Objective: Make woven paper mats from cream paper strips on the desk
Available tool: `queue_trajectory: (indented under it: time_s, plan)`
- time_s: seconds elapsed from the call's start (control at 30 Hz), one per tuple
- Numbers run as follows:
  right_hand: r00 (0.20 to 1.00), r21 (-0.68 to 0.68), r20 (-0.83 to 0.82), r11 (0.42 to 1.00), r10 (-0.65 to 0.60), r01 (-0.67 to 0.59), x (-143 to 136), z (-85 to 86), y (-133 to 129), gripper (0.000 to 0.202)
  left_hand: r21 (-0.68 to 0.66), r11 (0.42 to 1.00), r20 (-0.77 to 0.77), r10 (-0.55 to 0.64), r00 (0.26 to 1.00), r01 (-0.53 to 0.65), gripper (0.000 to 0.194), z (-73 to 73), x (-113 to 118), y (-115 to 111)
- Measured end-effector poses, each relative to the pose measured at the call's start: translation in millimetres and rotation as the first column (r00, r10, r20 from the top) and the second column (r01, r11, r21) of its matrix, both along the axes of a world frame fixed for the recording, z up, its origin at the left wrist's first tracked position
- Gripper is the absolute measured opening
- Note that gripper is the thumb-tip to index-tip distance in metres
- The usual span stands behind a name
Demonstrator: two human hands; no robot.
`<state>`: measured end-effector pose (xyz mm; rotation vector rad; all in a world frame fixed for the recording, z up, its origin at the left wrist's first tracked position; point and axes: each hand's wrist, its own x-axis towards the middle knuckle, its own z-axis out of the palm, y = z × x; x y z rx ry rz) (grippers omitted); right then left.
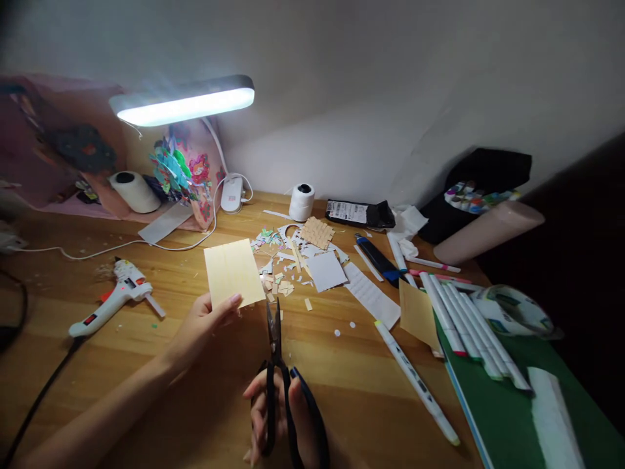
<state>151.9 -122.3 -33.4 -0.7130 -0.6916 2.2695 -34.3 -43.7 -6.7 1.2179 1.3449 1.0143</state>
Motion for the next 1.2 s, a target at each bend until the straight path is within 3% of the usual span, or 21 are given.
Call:
queue_trajectory:
  time_s: [0.33,0.53,1.2]
  plan:
    - [0.994,0.107,0.105,0.994,-0.029,0.018,8.3,1.3,-0.9,0.077,-0.056,0.976,-0.051,-0.212,0.976,0.209,0.035,10.4,7.6,-10.6]
    - [0.976,0.169,0.213,0.986,-0.047,0.011,9.0,3.7,0.2,0.079,-0.071,0.975,-0.001,-0.210,0.978,0.209,0.032,13.6,10.2,-13.5]
    - [0.953,0.216,0.289,0.976,-0.096,0.033,7.2,7.3,0.1,0.077,-0.058,0.975,-0.019,-0.215,0.976,0.214,0.030,13.0,10.7,-13.2]
